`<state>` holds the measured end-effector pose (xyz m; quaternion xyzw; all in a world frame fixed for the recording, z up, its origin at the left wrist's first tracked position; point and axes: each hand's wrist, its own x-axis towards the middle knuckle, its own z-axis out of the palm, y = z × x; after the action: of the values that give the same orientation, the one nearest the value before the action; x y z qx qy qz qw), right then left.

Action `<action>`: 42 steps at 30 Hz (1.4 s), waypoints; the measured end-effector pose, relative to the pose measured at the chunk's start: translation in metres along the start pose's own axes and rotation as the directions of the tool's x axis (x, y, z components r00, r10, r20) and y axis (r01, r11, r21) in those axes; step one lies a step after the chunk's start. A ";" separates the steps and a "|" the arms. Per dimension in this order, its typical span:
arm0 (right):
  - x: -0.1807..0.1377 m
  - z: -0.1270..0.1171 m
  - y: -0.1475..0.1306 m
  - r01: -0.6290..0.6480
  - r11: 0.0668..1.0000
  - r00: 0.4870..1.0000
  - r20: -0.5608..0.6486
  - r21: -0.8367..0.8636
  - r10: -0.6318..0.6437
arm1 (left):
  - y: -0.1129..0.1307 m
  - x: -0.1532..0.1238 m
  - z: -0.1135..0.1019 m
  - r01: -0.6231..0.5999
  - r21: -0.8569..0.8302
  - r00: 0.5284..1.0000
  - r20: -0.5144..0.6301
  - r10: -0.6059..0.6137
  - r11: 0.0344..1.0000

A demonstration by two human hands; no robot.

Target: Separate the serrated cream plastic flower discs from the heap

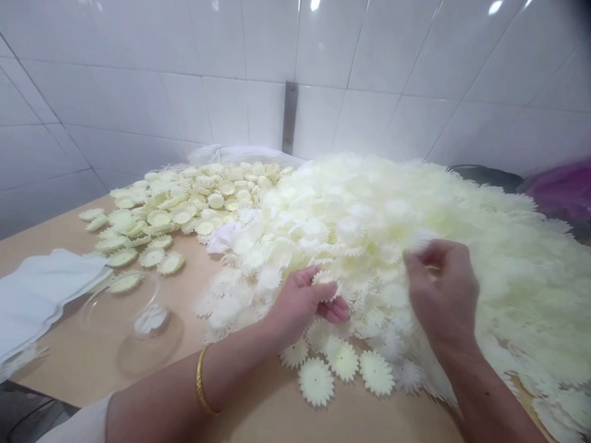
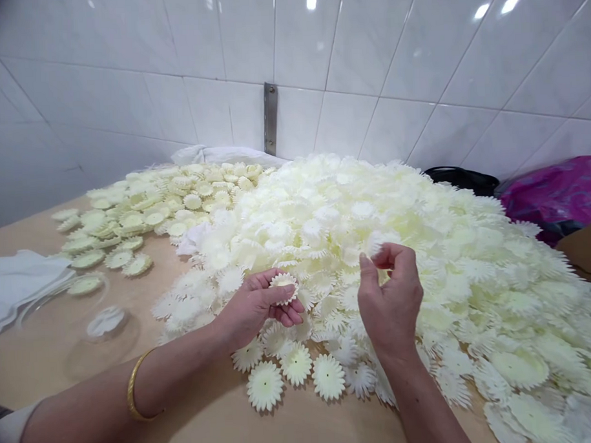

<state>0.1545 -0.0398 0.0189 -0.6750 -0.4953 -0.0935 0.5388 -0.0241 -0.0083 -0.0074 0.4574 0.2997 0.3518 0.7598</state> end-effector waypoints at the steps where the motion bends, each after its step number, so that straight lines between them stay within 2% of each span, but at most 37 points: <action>1: 0.001 0.000 0.002 0.066 0.998 0.998 0.013 -0.025 -0.066 | 0.000 0.001 0.000 0.022 -0.009 1.000 -0.011 -0.022 1.000; 5: -0.001 0.000 0.000 0.286 0.953 0.958 -0.001 -0.099 -0.287 | 0.002 0.003 0.002 0.121 -0.085 0.989 -0.077 -0.128 0.989; 7: -0.006 -0.001 -0.006 0.356 0.933 0.934 0.046 -0.055 -0.354 | 0.004 0.004 0.002 0.142 -0.122 0.985 -0.076 -0.152 0.982; 8: -0.008 0.000 -0.009 0.386 0.923 0.917 0.110 -0.004 -0.383 | 0.004 0.004 0.002 0.148 -0.136 0.985 -0.066 -0.158 0.980; 9: -0.012 0.001 -0.011 0.412 0.909 0.888 0.195 0.060 -0.416 | 0.004 0.004 0.002 0.150 -0.147 0.986 -0.051 -0.159 0.978; 11: -0.018 0.005 -0.014 0.451 0.876 0.795 0.369 0.169 -0.481 | 0.005 0.003 0.004 0.142 -0.165 0.989 -0.022 -0.147 0.976; 13: -0.025 0.010 -0.014 0.503 0.843 0.699 0.484 0.191 -0.526 | 0.005 0.003 0.006 0.111 -0.188 0.993 -0.007 -0.114 0.976; 14: -0.027 0.013 -0.013 0.535 0.827 0.667 0.516 0.170 -0.538 | 0.005 0.002 0.007 0.098 -0.201 0.995 -0.006 -0.101 0.975; 18: -0.032 0.019 -0.012 0.629 0.775 0.612 0.576 0.062 -0.542 | 0.003 0.003 0.007 0.119 -0.225 0.992 -0.006 -0.124 0.967; 24: -0.036 0.015 -0.023 0.656 0.754 0.610 0.564 0.037 -0.557 | 0.003 0.004 0.006 0.120 -0.243 0.993 0.020 -0.119 0.963; 29: -0.039 0.017 -0.024 0.674 0.738 0.609 0.543 0.029 -0.578 | 0.002 0.003 0.009 0.096 -0.254 0.994 -0.032 -0.108 0.962; 33: -0.040 0.022 -0.019 0.650 0.760 0.631 0.541 0.024 -0.556 | 0.003 0.003 0.007 0.094 -0.198 0.995 0.054 -0.085 0.976; 35: -0.038 0.023 -0.017 0.590 0.805 0.664 0.526 0.066 -0.531 | 0.004 0.003 0.005 0.097 -0.164 0.990 0.114 -0.079 0.982; 38: -0.034 0.021 -0.015 0.435 0.887 0.714 0.542 0.154 -0.444 | 0.005 0.004 0.003 0.099 -0.126 0.982 0.171 -0.077 0.987; 40: -0.031 0.018 -0.015 0.304 0.935 0.722 0.596 0.182 -0.350 | 0.006 0.005 0.001 0.100 -0.106 0.976 0.203 -0.077 0.989; 42: -0.028 0.015 -0.015 0.162 0.969 0.708 0.661 0.188 -0.247 | 0.006 0.006 -0.001 0.121 -0.090 0.969 0.226 -0.098 0.989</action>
<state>0.1236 -0.0444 0.0041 -0.5706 -0.7340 0.1295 0.3448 -0.0228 -0.0014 -0.0030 0.4366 0.2195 0.2713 0.8292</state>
